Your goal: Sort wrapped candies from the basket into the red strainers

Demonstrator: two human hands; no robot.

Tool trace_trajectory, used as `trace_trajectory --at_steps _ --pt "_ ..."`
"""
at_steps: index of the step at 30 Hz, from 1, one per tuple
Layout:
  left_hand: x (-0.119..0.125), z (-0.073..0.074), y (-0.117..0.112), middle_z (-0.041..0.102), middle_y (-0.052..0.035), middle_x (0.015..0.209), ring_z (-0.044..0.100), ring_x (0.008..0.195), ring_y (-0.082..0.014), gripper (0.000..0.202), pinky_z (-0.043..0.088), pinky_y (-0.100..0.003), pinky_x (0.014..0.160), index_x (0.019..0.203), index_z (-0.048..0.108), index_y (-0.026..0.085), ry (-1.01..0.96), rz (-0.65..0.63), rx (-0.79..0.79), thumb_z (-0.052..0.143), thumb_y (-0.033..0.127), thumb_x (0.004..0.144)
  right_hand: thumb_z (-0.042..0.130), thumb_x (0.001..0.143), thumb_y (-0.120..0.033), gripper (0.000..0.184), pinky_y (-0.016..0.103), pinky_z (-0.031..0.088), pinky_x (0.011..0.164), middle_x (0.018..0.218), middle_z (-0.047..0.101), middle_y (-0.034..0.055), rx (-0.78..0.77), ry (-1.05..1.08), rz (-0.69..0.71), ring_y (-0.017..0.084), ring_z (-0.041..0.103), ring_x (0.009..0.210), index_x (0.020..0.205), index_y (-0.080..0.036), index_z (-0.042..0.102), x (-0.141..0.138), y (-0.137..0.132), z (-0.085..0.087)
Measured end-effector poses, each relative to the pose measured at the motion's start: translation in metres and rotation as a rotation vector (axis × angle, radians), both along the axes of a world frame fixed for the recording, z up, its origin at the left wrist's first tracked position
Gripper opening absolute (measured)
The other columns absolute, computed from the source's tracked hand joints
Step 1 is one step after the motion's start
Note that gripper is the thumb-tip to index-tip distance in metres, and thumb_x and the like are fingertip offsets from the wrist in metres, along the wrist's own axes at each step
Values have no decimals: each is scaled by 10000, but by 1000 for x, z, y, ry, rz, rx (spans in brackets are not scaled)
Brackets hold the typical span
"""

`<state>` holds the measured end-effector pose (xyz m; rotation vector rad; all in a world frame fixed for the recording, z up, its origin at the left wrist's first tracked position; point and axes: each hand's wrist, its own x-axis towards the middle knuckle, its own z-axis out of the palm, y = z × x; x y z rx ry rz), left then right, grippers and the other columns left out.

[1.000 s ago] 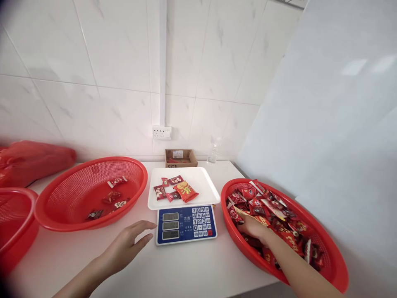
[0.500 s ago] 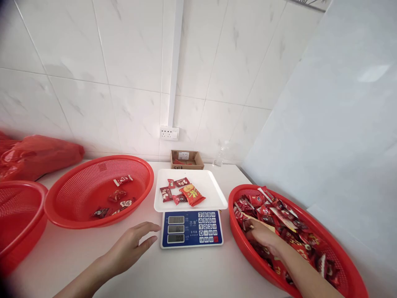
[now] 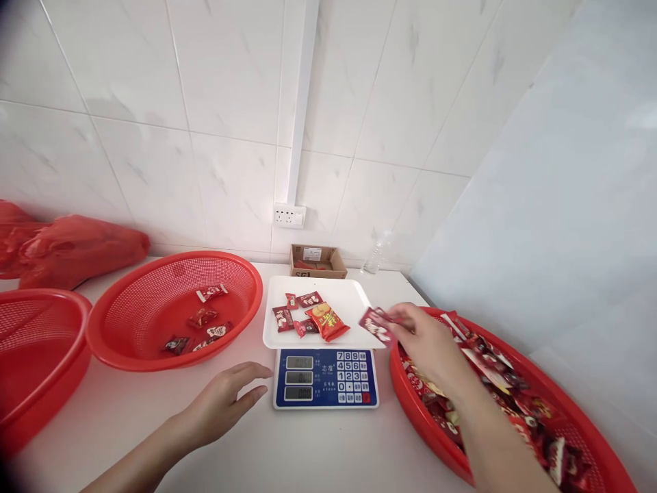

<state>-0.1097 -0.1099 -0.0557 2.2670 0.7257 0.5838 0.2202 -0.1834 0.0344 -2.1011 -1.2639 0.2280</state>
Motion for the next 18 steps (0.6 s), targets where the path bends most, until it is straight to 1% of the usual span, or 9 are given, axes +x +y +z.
trace_trajectory --at_steps 2,4,7,9,10,12,16,18 --pt "-1 2 -2 636 -35 1072 594 961 -170 271 479 -295 840 1108 568 261 4 -4 19 424 272 879 518 725 -367 162 315 463 739 893 681 16 58 56 103 208 628 845 821 -248 572 -29 24 -8" --pt "-5 4 -4 638 -40 1063 594 954 -174 275 480 -300 838 1111 568 258 6 4 36 417 280 882 504 735 -354 161 325 454 786 914 670 22 97 100 164 203 622 864 825 -234 562 -50 47 -21" --pt "-15 5 -5 642 -44 1054 594 951 -180 271 482 -305 836 1103 573 254 12 45 63 421 290 881 479 753 -337 200 342 451 832 1000 642 43 145 96 209 200 606 903 895 -222 561 -65 68 -41" --pt "-24 4 -6 643 -45 1053 597 947 -181 266 487 -302 828 1095 575 255 20 89 84 422 296 882 466 773 -354 248 358 434 885 1083 609 63 200 50 219 208 574 980 957 -216 559 -69 68 -53" --pt "-28 4 -6 644 -43 1052 599 943 -180 263 490 -299 821 1092 574 257 27 107 93 421 299 883 460 785 -371 269 366 422 910 1115 595 70 225 31 211 212 556 1014 981 -216 559 -69 64 -58" --pt "-37 4 -7 645 -37 1046 602 938 -176 257 495 -292 814 1088 571 262 43 134 106 416 303 887 451 802 -406 293 377 406 936 1133 587 76 265 27 166 218 542 1038 998 -218 563 -69 47 -69" --pt "-50 1 -9 646 -29 1049 604 956 -168 253 492 -279 825 1084 568 255 74 161 125 414 306 889 455 795 -446 307 358 431 905 1052 617 94 341 101 -29 225 572 978 940 -203 574 -68 -8 -91" --pt "-53 -1 -10 646 -30 1052 603 962 -166 256 491 -274 827 1085 568 249 85 170 124 417 308 888 456 782 -466 321 351 445 875 1027 626 99 310 126 -132 238 576 963 922 -202 576 -67 -38 -102"
